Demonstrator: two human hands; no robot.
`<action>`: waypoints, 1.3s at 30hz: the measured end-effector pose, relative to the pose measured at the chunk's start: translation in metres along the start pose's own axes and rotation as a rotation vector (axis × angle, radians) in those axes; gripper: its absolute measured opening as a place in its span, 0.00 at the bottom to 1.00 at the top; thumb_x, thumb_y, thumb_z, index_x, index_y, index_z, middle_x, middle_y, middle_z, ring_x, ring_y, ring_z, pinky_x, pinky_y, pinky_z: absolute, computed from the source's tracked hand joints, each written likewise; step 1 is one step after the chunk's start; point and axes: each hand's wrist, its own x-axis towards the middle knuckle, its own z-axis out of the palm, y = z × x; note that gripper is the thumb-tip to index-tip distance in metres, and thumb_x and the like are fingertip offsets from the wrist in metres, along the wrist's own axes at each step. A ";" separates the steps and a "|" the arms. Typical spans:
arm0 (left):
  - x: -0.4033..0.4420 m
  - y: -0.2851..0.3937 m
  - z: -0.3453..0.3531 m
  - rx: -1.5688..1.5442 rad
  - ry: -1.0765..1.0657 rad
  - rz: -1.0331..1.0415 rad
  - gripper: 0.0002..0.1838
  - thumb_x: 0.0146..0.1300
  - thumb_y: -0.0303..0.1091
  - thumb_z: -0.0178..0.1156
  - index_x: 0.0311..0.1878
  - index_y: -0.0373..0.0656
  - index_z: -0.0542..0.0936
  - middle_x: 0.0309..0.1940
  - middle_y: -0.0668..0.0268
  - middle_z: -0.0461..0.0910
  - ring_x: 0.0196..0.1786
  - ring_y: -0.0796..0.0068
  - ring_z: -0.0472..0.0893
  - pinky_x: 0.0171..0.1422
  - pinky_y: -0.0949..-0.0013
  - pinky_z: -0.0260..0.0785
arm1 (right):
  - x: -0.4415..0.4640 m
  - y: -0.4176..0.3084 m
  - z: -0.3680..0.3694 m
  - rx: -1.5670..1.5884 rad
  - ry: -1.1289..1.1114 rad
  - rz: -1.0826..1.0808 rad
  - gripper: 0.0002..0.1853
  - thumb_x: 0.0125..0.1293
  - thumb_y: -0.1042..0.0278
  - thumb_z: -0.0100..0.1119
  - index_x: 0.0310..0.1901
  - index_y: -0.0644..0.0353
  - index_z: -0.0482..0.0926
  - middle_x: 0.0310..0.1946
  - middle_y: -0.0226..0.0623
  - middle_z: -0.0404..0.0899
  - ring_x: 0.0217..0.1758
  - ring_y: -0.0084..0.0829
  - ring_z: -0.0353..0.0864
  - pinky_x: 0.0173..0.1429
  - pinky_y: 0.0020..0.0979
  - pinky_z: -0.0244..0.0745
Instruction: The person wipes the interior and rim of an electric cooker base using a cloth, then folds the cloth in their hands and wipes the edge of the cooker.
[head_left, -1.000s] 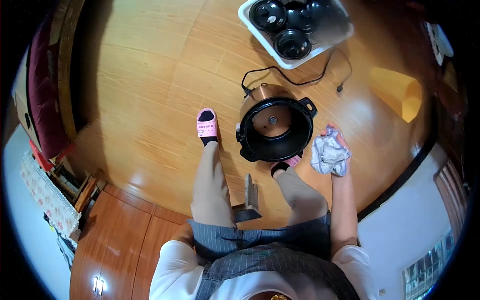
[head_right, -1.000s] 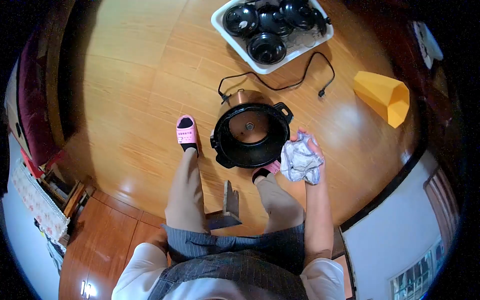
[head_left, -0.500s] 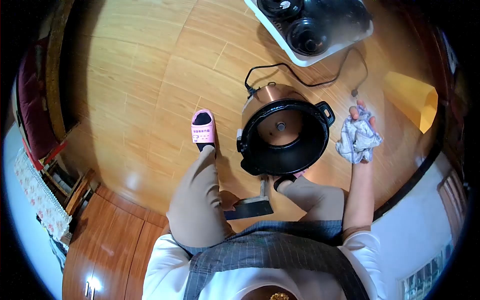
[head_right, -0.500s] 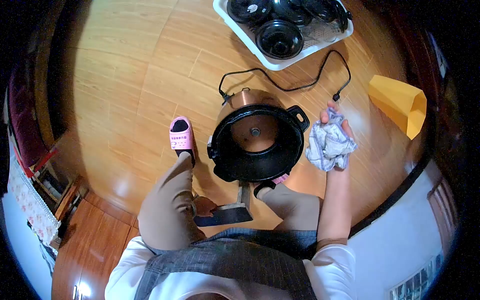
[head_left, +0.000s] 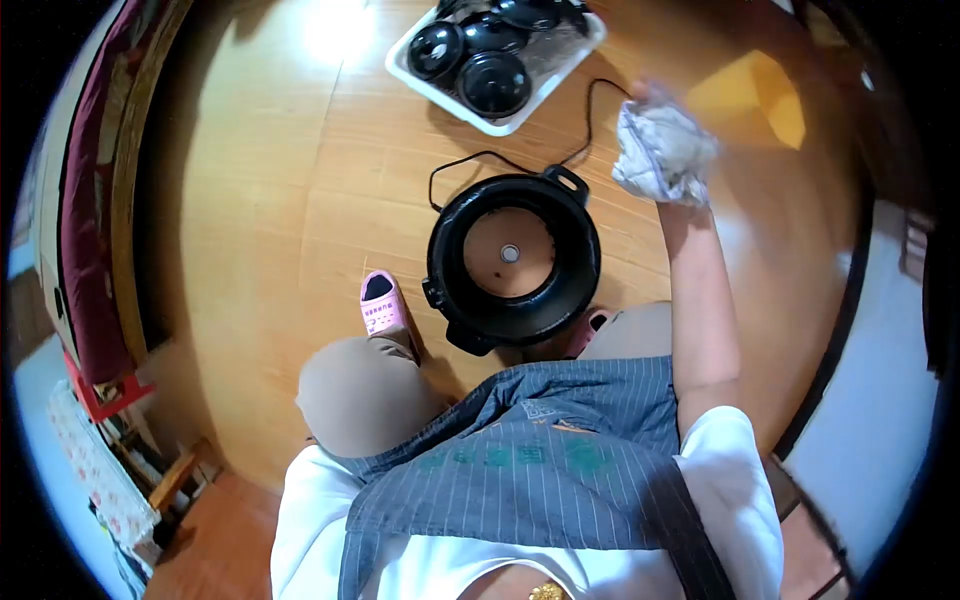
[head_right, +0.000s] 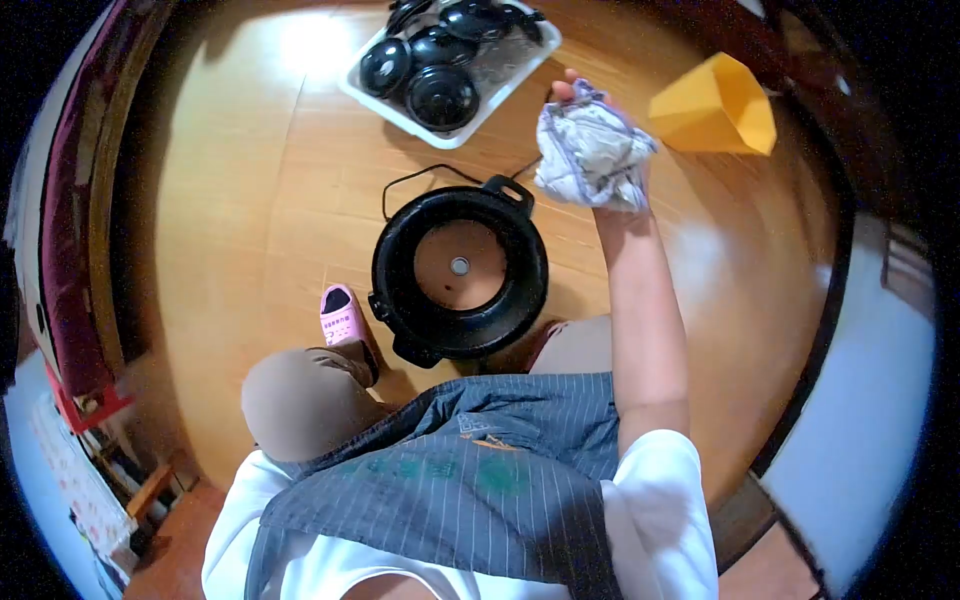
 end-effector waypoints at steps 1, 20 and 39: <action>-0.002 -0.011 -0.003 -0.007 -0.011 -0.010 0.20 0.68 0.32 0.50 0.62 0.38 0.65 0.50 0.61 0.73 0.54 0.73 0.71 0.62 0.70 0.63 | -0.010 -0.007 0.002 -0.051 0.036 -0.012 0.23 0.68 0.63 0.51 0.59 0.70 0.68 0.52 0.55 0.76 0.53 0.44 0.79 0.55 0.41 0.79; -0.058 0.150 -0.104 0.206 0.443 0.731 0.18 0.63 0.31 0.60 0.55 0.39 0.75 0.49 0.61 0.79 0.49 0.70 0.78 0.55 0.70 0.70 | -0.085 0.016 0.039 -1.084 0.554 0.300 0.14 0.62 0.59 0.57 0.42 0.59 0.80 0.35 0.33 0.81 0.36 0.25 0.80 0.41 0.29 0.76; -0.032 0.179 0.079 0.922 -1.021 0.597 0.28 0.50 0.36 0.61 0.58 0.40 0.72 0.43 0.48 0.80 0.47 0.50 0.78 0.52 0.57 0.69 | -0.156 0.006 -0.012 -1.943 0.365 0.715 0.17 0.54 0.57 0.63 0.35 0.64 0.83 0.29 0.43 0.83 0.32 0.32 0.81 0.38 0.33 0.74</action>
